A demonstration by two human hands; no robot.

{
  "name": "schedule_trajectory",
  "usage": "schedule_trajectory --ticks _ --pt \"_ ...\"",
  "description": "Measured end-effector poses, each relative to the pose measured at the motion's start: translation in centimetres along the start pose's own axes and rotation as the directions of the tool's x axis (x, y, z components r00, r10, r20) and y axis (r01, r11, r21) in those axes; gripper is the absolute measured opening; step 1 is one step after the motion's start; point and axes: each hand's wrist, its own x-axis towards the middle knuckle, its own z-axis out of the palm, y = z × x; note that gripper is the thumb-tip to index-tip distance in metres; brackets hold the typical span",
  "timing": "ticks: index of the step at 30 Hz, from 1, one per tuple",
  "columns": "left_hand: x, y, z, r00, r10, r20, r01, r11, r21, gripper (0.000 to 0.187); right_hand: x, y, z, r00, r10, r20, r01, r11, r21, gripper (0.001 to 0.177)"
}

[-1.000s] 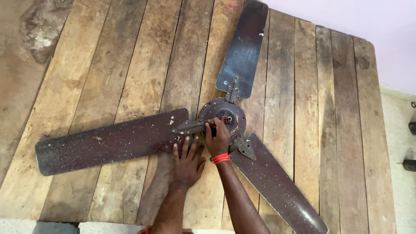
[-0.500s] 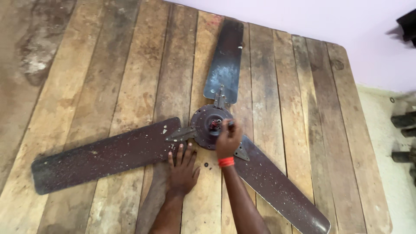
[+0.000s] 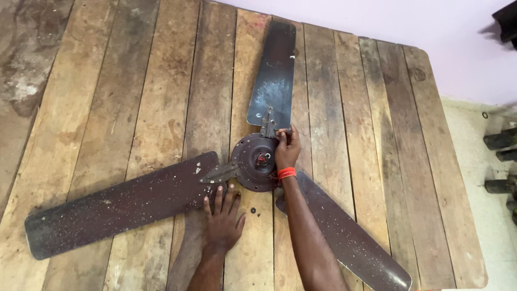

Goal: The person uses a screwdriver to tighten screws on the central hub of a ceiling fan lying on a wooden table. The hands hold the fan steady while turning the screwdriver on multiple fasteners around the hub.

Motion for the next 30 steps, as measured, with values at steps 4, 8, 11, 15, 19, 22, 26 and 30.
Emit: schedule_trajectory --ticks 4,8,11,15,19,22,26,30 --pt "-0.1 0.2 0.5 1.000 -0.019 -0.016 0.019 1.000 0.000 0.067 -0.3 -0.7 -0.3 0.999 -0.005 0.039 0.004 1.000 0.014 0.039" --pt "0.0 0.0 0.5 1.000 -0.026 -0.006 0.026 1.000 0.003 0.068 -0.5 -1.7 0.3 0.998 -0.037 0.044 0.036 0.999 0.024 0.037" --pt "-0.1 0.0 0.7 1.000 -0.021 -0.021 0.021 1.000 0.011 0.068 -0.6 -2.6 0.3 0.999 -0.039 0.029 0.040 0.998 -0.056 0.036" --pt "-0.3 0.1 0.8 0.997 -0.008 -0.077 0.009 1.000 0.023 0.067 -0.9 -3.9 0.6 1.000 0.006 0.001 -0.006 0.968 -0.251 0.034" --pt "-0.2 -0.2 1.0 0.998 -0.008 -0.056 0.009 1.000 0.028 0.066 -1.0 -4.2 1.0 0.997 -0.077 0.013 0.078 0.959 -0.272 0.033" --pt "-0.7 0.3 1.3 0.997 0.025 -0.072 -0.024 1.000 0.021 0.061 -1.2 -3.9 0.0 0.987 -0.157 0.041 0.161 0.923 -0.349 0.033" --pt "0.2 -0.8 -0.6 0.974 0.115 -0.195 -0.108 0.993 0.047 0.067 -1.0 -4.3 1.2 0.985 -0.166 0.034 0.168 0.926 -0.337 0.040" --pt "4.3 -0.3 -2.9 0.995 -0.001 0.099 -0.009 0.995 0.096 0.097 -0.9 -4.6 0.3 0.986 -0.163 0.046 0.168 0.905 -0.391 0.046"
